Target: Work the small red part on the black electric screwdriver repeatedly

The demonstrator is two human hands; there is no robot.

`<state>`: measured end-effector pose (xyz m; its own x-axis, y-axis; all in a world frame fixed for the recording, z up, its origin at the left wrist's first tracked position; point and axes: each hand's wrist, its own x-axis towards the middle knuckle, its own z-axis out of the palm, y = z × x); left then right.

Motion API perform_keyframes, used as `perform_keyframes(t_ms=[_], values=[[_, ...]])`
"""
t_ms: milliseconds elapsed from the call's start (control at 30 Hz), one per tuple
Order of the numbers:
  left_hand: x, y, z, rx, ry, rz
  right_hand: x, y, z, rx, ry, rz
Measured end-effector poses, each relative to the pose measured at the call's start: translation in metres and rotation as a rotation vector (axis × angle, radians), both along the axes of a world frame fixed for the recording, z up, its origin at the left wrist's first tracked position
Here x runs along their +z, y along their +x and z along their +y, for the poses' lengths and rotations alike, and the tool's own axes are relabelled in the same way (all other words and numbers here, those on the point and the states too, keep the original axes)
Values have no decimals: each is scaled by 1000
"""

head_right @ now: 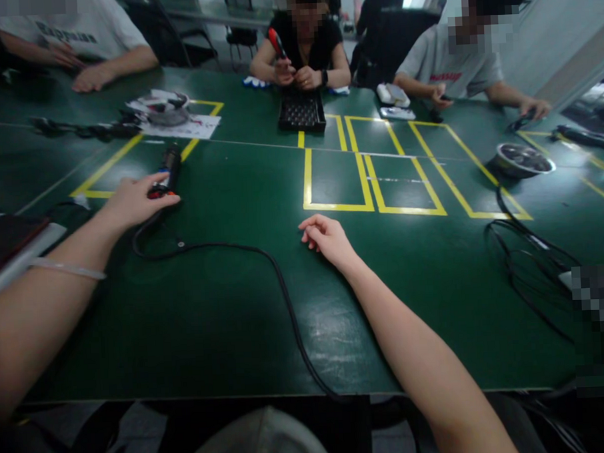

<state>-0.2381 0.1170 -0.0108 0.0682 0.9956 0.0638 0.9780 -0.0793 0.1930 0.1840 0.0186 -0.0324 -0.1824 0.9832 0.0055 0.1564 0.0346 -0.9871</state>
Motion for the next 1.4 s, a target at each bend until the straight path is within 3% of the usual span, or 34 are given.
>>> perform_keyframes(t_ms=[200,300,500,967,1233,1400], values=[[8,-31,28,273,-45,-27,0,0,0,6,-4,-8],[8,-33,32,324,-89,-30,0,-1,0,6,-8,-13],[7,-16,20,276,-37,-3,-1,0,0,19,-3,-23],[17,22,-13,302,9,275,1,-4,0,12,-3,-49],[15,71,-49,181,19,259,1,-5,0,-36,19,-56],[19,115,-83,17,15,296,8,-15,-10,-47,238,-183]])
